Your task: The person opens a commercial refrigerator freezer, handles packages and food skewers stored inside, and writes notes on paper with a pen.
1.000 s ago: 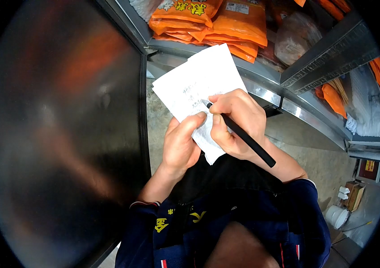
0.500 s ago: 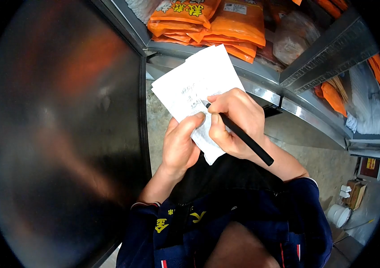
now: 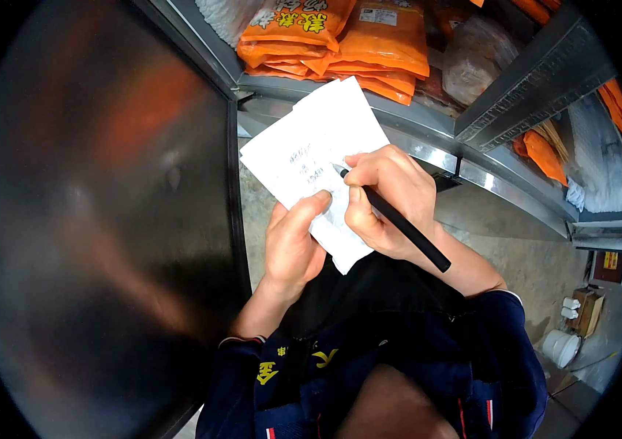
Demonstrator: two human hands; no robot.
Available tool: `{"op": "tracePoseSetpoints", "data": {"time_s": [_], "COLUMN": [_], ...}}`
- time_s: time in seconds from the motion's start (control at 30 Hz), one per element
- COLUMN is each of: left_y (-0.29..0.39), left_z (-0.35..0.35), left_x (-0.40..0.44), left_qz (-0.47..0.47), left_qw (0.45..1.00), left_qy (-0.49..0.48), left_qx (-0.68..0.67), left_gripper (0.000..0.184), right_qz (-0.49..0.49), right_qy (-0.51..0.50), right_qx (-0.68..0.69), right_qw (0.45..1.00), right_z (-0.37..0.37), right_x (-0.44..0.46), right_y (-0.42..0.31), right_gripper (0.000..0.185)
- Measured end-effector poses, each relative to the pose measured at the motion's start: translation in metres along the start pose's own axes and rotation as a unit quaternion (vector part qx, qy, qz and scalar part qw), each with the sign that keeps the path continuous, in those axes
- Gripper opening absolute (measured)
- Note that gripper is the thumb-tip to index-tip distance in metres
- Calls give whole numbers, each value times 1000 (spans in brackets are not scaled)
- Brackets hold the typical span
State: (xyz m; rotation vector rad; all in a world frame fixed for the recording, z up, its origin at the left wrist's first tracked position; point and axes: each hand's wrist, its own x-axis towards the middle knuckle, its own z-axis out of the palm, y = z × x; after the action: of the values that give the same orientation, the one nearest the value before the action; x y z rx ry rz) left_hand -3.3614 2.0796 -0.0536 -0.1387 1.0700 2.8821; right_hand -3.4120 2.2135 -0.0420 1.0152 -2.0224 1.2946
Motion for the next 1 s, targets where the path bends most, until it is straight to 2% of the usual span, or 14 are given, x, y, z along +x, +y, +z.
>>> {"op": "tracePoseSetpoints", "data": {"time_s": [0.4, 0.5, 0.63, 0.7, 0.87, 1.0], "left_y": [0, 1, 0, -5, 0, 0], "left_z": [-1, 2, 4, -4, 12, 13], "left_x": [-1, -1, -2, -1, -2, -2], "left_qz": [-1, -7, -33, -8, 5, 9], "left_qw": [1000, 1000, 992, 998, 997, 996], "left_qy": [5, 26, 95, 55, 59, 71], "left_qx": [-3, 15, 74, 30, 57, 60], "left_gripper": [45, 52, 53, 49, 52, 51], "right_qz": [11, 21, 13, 0, 36, 26], "right_qy": [13, 22, 18, 28, 6, 13], "right_qx": [-4, 20, -30, -4, 35, 38], "right_qw": [1000, 999, 999, 1000, 999, 999], "right_z": [3, 2, 1, 0, -7, -7], "right_x": [-2, -3, -3, -2, 1, 2], "right_y": [3, 2, 2, 4, -3, -2], "right_gripper": [9, 10, 17, 13, 14, 15]}}
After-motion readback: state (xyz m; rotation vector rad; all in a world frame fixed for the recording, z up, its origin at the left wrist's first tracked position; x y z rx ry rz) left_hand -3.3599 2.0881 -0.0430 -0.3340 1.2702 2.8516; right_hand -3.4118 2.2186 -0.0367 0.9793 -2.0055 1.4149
